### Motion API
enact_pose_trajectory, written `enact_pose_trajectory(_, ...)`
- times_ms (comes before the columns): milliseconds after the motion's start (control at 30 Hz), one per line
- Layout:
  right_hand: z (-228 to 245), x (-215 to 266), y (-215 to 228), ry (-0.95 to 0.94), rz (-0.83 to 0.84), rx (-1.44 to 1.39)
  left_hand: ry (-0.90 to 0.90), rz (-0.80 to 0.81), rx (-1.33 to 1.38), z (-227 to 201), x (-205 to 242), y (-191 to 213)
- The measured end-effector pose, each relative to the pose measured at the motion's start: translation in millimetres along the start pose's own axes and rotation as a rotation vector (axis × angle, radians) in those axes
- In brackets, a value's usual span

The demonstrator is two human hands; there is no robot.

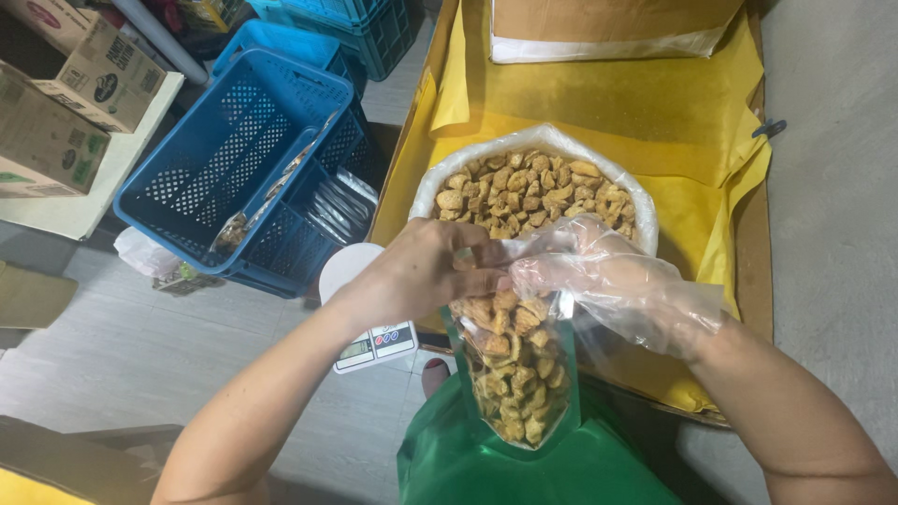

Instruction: The person scoops fried snacks from a large bowl into small clear plastic bags, weighs each bag on a digital scale, and places the filled bags into a blue basket. The process is repeated multiple times throughout the clip.

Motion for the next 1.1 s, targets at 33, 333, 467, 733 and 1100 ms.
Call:
enact_pose_trajectory(33,1,1,-1,0.002,0.009,-0.022,0.1,-0.009,-0.025,5,3,-5)
enact_pose_trajectory(333,-8,-2,4,0.09,0.008,-0.096,-0.024,-0.058,0.341,33,-9,-22)
enact_pose_trajectory(467,-3,0,5,0.046,-0.022,-0.082,0.22,0.043,0.17,42,-16,2)
enact_pose_trajectory(733,0,4,3,0.105,0.038,-0.082,0.154,0.307,0.19,18,-16,1)
enact_pose_trajectory(1100,-9,0,8,0.199,0.019,-0.112,0.246,0.348,-0.314,5,-10,32)
Point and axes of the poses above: each hand's wrist, its own x-axis away from the middle knuckle, its own y-axis out of the back of the hand, z = x × y, the point moved 3 cm from there along -x, towards the middle knuckle, and after that the axes turned 1 degree about z, right-handed, at the moved point
